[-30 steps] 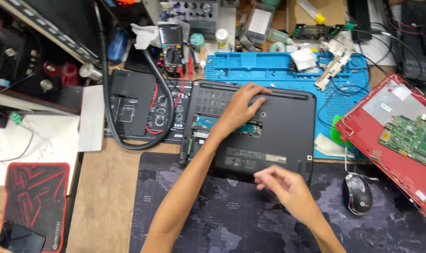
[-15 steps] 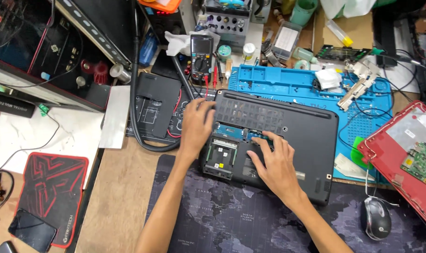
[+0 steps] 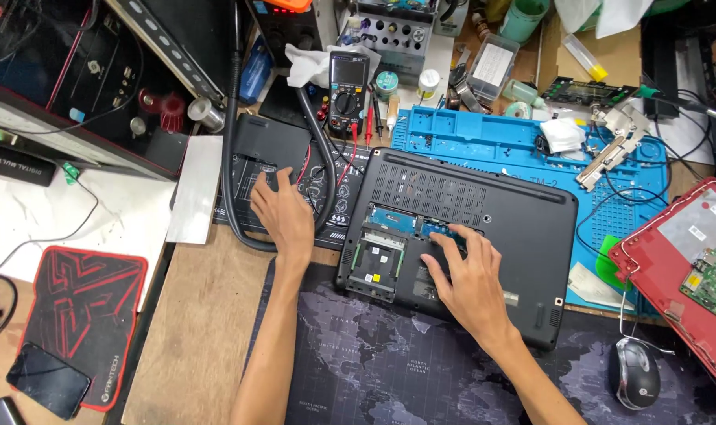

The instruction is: Disassembling a laptop by removing screws and internal components like the optical drive and battery

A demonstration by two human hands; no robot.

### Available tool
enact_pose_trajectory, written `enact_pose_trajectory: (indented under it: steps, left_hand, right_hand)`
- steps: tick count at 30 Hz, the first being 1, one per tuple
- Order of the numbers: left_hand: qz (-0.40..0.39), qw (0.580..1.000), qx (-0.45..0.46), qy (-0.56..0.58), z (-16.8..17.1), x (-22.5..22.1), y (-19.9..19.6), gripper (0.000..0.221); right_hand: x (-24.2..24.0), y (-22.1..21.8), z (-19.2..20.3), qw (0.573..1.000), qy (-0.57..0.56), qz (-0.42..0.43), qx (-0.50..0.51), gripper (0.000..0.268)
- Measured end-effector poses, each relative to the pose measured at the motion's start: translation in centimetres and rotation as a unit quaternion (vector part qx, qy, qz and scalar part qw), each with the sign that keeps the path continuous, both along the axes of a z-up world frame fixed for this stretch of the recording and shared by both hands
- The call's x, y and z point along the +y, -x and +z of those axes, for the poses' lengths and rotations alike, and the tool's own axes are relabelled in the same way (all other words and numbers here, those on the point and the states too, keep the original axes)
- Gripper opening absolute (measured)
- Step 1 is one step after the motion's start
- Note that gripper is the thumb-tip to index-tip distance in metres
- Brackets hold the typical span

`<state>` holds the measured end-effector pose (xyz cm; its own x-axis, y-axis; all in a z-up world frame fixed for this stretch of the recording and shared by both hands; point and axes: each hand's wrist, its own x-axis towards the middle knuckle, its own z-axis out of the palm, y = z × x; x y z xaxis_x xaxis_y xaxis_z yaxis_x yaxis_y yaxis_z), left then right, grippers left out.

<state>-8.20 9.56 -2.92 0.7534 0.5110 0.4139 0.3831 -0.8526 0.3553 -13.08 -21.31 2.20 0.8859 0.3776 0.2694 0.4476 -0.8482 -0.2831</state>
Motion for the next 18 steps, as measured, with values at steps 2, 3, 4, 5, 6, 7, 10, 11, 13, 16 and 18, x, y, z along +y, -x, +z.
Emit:
enact_pose_trajectory:
  steps: [2,3,4,5,6,7,10,11,13,16,18]
  left_hand:
    - [0.006,1.0,-0.003,0.01,-0.3,0.0,0.0,0.026]
    - [0.004,1.0,0.004,0.001,-0.3,0.0,0.0,0.026]
    - [0.005,1.0,0.012,-0.01,-0.4,0.2,0.1,0.027]
    - [0.007,1.0,0.013,-0.01,-0.2,0.2,0.2,0.027]
    - [0.004,1.0,0.016,-0.014,-0.1,0.3,0.3,0.025]
    - [0.001,1.0,0.02,-0.018,0.0,0.3,0.3,0.023]
    - [-0.029,1.0,0.01,0.002,0.3,1.1,0.3,0.027]
    - [-0.028,1.0,0.012,0.003,0.5,1.4,0.4,0.027]
    - [-0.063,0.996,-0.048,0.029,1.0,1.8,0.3,0.023]
    - [-0.077,0.994,-0.065,0.039,2.4,1.6,0.7,0.024]
    - [-0.078,0.994,-0.068,0.044,3.3,1.0,1.3,0.022]
  right_hand:
    - [0.4,-0.2,0.0,1.0,-0.008,-0.001,-0.009,0.032]
    - [0.8,-0.3,0.0,1.0,-0.009,0.005,-0.021,0.032]
    - [1.3,-0.4,0.0,0.999,-0.012,0.013,-0.033,0.031]
    - [1.9,-0.5,0.1,0.999,-0.012,0.015,-0.032,0.031]
    - [2.5,-0.6,0.2,0.998,-0.014,0.031,-0.046,0.031]
    - [3.1,-0.6,0.3,0.997,-0.017,0.048,-0.06,0.031]
    - [4.2,-0.8,0.3,0.992,0.002,0.079,-0.095,0.029]
    - [4.1,-0.7,0.3,0.992,0.003,0.08,-0.093,0.029]
    - [3.8,-0.8,0.3,0.992,-0.012,0.084,-0.09,0.027]
    - [3.5,-0.8,0.1,0.992,-0.013,0.087,-0.09,0.025]
    - [3.5,-0.8,-0.4,0.992,-0.01,0.089,-0.09,0.025]
